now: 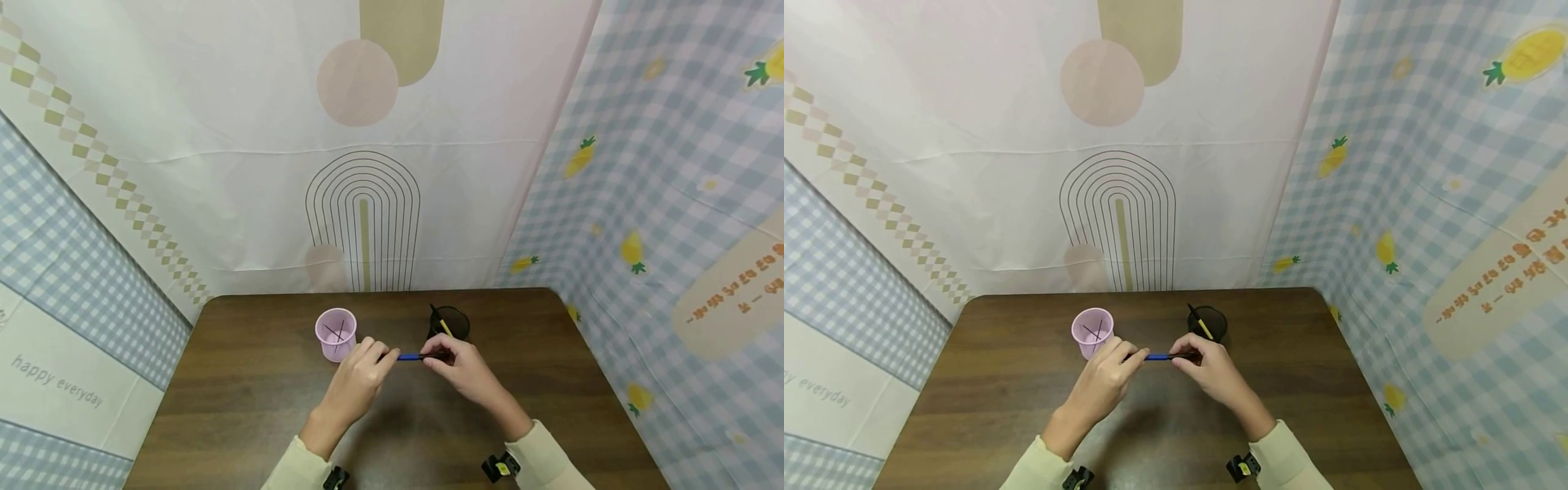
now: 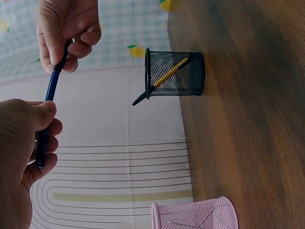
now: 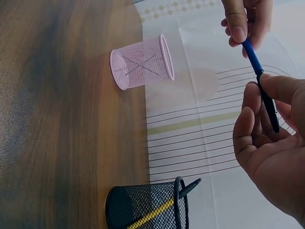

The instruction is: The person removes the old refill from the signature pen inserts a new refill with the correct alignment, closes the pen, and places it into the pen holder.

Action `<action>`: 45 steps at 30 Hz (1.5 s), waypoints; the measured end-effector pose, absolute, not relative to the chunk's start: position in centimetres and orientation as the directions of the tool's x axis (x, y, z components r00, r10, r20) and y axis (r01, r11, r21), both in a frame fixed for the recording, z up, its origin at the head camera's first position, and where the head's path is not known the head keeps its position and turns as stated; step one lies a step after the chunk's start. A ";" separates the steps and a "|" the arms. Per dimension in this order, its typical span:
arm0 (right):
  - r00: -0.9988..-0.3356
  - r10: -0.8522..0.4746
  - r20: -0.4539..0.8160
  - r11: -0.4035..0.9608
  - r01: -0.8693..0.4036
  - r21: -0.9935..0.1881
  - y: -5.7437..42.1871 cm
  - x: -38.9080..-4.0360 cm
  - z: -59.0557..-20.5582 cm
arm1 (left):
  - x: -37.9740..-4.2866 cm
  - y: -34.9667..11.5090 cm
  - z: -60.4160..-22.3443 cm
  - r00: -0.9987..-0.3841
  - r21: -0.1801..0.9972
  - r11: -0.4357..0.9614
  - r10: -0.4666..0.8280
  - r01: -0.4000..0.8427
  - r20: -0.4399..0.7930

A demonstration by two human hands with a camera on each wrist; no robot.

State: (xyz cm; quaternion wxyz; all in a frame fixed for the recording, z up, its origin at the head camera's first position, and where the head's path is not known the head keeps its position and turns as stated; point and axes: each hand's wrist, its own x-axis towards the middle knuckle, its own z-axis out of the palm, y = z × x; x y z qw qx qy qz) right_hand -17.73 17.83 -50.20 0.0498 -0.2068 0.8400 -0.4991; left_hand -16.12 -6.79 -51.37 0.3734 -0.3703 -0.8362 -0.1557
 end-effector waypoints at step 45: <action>-0.927 -0.338 0.165 0.370 -0.292 -0.882 17.7 -17.5 -50.5 | -16.0 -7.0 -51.4 -0.451 0.000 0.675 0.494 0.738 0.744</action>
